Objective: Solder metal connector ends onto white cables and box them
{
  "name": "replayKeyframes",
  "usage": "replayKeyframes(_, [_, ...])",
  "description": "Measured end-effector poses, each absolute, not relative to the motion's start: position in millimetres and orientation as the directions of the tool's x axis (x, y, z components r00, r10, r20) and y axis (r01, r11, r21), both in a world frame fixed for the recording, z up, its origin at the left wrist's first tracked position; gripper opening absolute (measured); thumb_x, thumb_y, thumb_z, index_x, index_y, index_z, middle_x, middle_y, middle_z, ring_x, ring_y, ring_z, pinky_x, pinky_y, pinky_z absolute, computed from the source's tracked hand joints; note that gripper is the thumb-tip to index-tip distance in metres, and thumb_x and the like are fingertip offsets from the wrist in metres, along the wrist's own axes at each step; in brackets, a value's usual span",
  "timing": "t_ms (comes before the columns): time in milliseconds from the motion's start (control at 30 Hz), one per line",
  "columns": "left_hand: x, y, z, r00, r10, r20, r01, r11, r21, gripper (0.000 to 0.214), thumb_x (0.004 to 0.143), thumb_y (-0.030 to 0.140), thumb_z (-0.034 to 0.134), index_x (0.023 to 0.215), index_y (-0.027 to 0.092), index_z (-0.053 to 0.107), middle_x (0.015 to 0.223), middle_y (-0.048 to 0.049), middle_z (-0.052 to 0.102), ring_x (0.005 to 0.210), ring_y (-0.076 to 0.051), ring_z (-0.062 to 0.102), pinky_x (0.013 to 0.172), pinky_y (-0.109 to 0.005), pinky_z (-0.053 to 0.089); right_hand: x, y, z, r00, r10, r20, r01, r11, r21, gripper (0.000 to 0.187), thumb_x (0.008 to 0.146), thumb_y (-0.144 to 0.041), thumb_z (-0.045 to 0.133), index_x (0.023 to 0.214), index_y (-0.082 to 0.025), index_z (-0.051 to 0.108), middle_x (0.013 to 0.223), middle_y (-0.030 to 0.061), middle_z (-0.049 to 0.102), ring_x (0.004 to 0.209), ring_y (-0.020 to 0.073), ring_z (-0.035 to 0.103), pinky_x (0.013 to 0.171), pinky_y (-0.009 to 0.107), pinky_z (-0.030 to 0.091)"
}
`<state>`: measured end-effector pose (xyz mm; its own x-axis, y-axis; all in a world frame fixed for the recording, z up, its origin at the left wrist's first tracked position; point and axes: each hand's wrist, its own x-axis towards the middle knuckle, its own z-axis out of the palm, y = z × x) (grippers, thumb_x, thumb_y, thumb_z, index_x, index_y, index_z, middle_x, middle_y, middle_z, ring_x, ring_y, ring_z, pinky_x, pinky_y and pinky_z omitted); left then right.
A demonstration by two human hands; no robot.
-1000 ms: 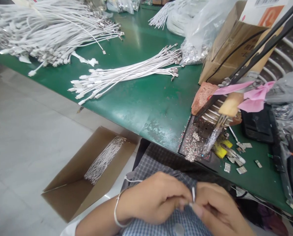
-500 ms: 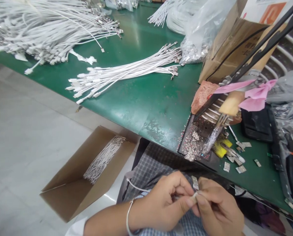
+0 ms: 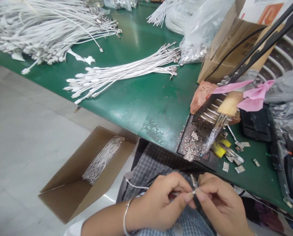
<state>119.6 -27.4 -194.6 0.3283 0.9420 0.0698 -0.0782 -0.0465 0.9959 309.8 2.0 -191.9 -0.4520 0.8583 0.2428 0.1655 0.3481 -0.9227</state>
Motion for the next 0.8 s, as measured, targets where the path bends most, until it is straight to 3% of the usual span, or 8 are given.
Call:
replayKeyframes(167, [123,-29,-200,0.335,0.937,0.104,-0.192,-0.04,0.981,0.004,0.1,0.018,0.055,0.098,0.016,0.051,0.074,-0.0048,0.072,0.06,-0.009,0.064,0.056,-0.015,0.046,303,-5,-200,-0.402,0.869,0.289,0.035,0.33,-0.943,0.015,0.102,-0.016,0.051,0.093,-0.023,0.061,0.064,-0.0018,0.055,0.058,0.0127,0.052,0.055,0.026,0.044])
replayKeyframes(400, [122,-22,-192,0.331,0.94,0.084,-0.034,-0.077,0.996,0.009,0.091,0.021,0.066,0.087,0.014,0.061,0.064,0.0029,0.057,0.051,-0.005,0.041,0.049,-0.015,0.033,306,-9,-204,-0.408,0.887,0.217,0.004,0.239,-0.971,0.023,0.104,-0.024,0.052,0.081,-0.022,0.051,0.066,-0.0033,0.043,0.059,0.0114,0.046,0.054,0.024,0.04])
replayKeyframes(600, [117,-19,-189,0.342,0.936,-0.081,-0.04,0.101,0.994,0.017,0.092,0.026,0.064,0.083,0.012,0.065,0.061,0.0016,0.055,0.05,-0.005,0.041,0.046,-0.015,0.031,324,-15,-192,-0.165,0.968,0.189,-0.171,0.161,-0.972,0.02,0.099,-0.03,0.063,0.082,-0.021,0.061,0.063,-0.003,0.043,0.057,0.0123,0.047,0.056,0.027,0.046])
replayKeyframes(700, [114,-18,-191,0.373,0.917,-0.141,-0.043,0.169,0.985,0.019,0.093,0.028,0.061,0.083,0.012,0.066,0.06,0.0021,0.053,0.05,-0.006,0.04,0.046,-0.016,0.031,338,-15,-182,-0.045,0.973,0.227,-0.072,0.223,-0.972,0.022,0.094,-0.041,0.069,0.084,-0.021,0.069,0.061,-0.0005,0.051,0.054,0.0143,0.052,0.058,0.032,0.052])
replayKeyframes(800, [111,-17,-193,0.362,0.92,-0.151,-0.023,0.17,0.985,0.018,0.093,0.027,0.059,0.083,0.013,0.064,0.061,0.0022,0.052,0.054,-0.007,0.042,0.051,-0.016,0.034,360,-9,-179,0.243,0.909,0.34,0.122,0.319,-0.94,0.02,0.088,-0.038,0.078,0.078,-0.021,0.073,0.061,0.0008,0.057,0.054,0.0152,0.054,0.064,0.036,0.054])
